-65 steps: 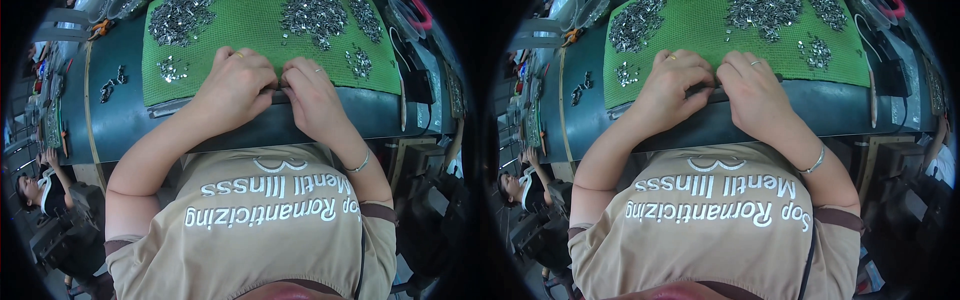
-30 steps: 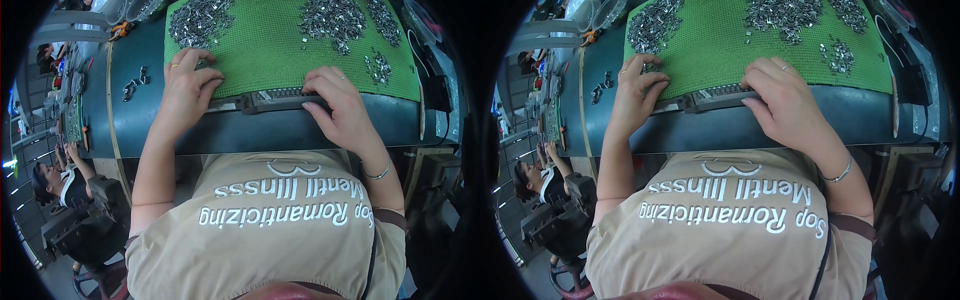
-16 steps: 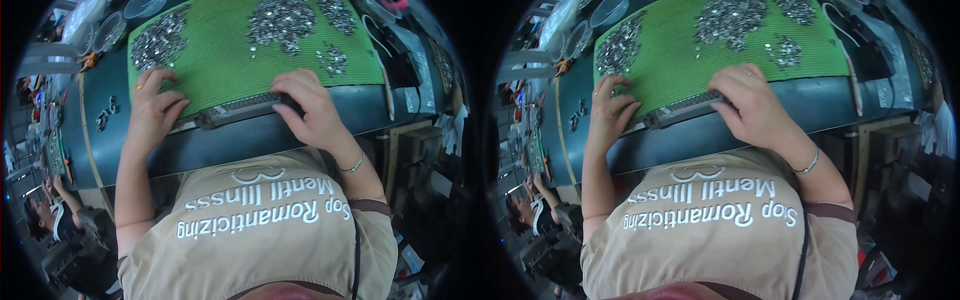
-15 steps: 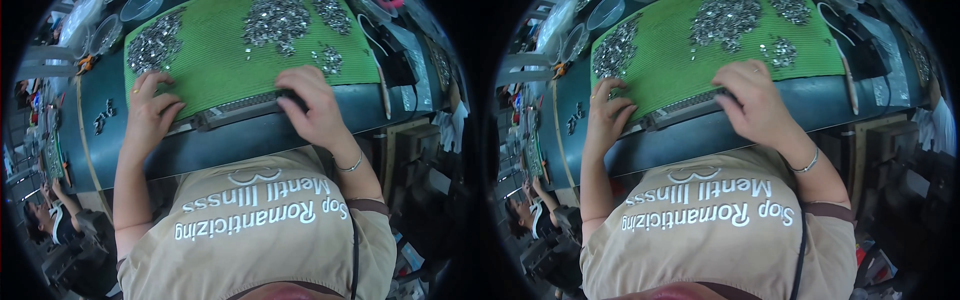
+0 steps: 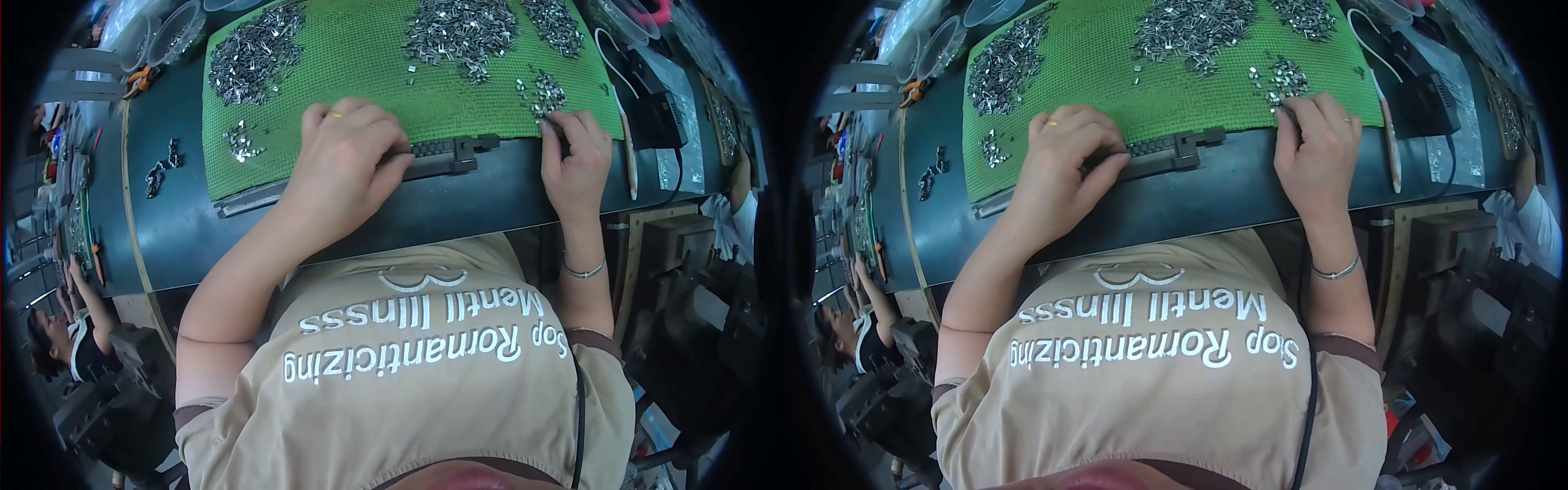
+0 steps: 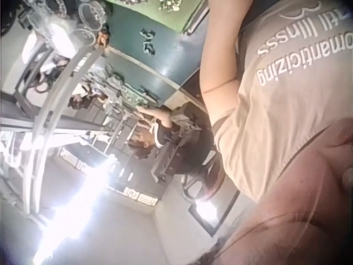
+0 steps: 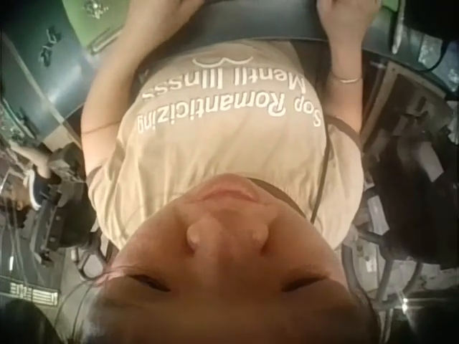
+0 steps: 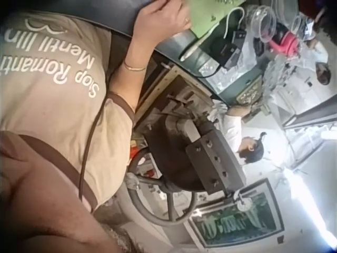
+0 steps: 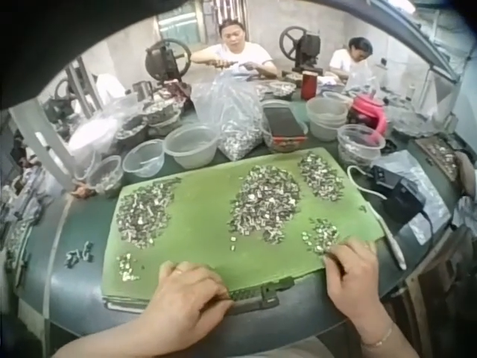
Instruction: The person assembles small metal components onto a metal plate by hand, then secures them using a manual press.
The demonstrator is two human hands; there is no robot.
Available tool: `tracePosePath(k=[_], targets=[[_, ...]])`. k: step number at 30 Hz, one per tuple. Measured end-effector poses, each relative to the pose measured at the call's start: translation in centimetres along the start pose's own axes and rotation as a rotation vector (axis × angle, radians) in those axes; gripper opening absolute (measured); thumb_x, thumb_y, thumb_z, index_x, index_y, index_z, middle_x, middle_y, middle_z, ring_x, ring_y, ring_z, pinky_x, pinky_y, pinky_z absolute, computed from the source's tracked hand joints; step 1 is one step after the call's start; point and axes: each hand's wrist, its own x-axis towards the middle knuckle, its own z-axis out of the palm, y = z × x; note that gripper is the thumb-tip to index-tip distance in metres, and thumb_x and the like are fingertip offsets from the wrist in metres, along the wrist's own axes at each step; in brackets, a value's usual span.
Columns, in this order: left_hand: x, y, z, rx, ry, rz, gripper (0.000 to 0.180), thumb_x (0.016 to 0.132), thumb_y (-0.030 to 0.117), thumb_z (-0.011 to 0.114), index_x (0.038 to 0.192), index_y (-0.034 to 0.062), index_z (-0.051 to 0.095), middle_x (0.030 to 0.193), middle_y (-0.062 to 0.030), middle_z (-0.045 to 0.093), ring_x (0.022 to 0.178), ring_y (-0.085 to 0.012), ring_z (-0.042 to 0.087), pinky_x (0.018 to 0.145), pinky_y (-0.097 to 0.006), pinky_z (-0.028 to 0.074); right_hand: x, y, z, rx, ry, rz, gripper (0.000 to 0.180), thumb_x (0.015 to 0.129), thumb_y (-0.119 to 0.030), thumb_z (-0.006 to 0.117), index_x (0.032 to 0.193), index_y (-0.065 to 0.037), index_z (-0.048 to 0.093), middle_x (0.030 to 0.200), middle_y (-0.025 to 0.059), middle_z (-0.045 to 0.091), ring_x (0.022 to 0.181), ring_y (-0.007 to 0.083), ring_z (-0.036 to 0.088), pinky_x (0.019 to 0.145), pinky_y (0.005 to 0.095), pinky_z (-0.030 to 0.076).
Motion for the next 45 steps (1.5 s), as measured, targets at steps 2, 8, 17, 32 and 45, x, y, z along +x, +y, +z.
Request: tracePosePath(k=[2,8,17,32,45], targets=[[0.1,-0.1,0.4,0.005,-0.021,0.005,0.012,0.078,0.008,0.071,0.085,0.0080,0.062,0.094,-0.0038,0.063,0.102,-0.0254,0.057,0.090,-0.042,0.036,0.1,0.0,0.2,0.028,0.009,-0.017,0.009,0.078,-0.005,0.069,0.087,-0.004,0.067,0.082,0.0081,0.061,0.080,0.0277,0.059,0.072,0.0389,0.040],[0.1,0.2,0.4,0.072,-0.030,0.087,0.015,0.076,0.008,0.073,0.089,0.0082,0.065,0.097,-0.0037,0.064,0.102,-0.0257,0.058,0.090,-0.044,0.035,1.1,-0.2,1.0,0.054,0.014,-0.141,0.008,0.079,-0.001,0.065,0.087,-0.002,0.065,0.082,0.0106,0.058,0.080,0.0300,0.059,0.077,0.0405,0.045],[2.2,0.8,-0.9,0.026,-0.082,0.058,0.034,0.082,0.011,0.068,0.116,0.0092,0.064,0.116,-0.0069,0.066,0.116,-0.0307,0.057,0.104,-0.055,0.029,1.4,-1.5,1.3,0.226,0.028,-0.206,0.016,0.075,0.006,0.060,0.089,-0.001,0.065,0.084,0.0121,0.060,0.081,0.0329,0.059,0.076,0.0412,0.046],[15.4,0.3,6.6,0.262,-0.026,0.466,0.016,0.079,0.010,0.062,0.090,0.0098,0.074,0.106,-0.0076,0.062,0.111,-0.0256,0.055,0.097,-0.049,0.038,0.8,0.2,0.4,0.121,0.081,-0.100,0.014,0.074,-0.002,0.065,0.086,-0.008,0.070,0.084,0.0044,0.056,0.082,0.0241,0.055,0.075,0.0382,0.037],[7.5,0.1,2.4,0.189,-0.098,0.299,0.013,0.076,0.005,0.070,0.090,0.0060,0.069,0.108,-0.0067,0.059,0.111,-0.0285,0.053,0.093,-0.043,0.040,4.0,-1.2,0.5,-0.364,-0.179,-0.476,0.004,0.075,-0.014,0.061,0.074,-0.014,0.065,0.084,0.0000,0.057,0.087,0.0176,0.056,0.086,0.0385,0.036]])
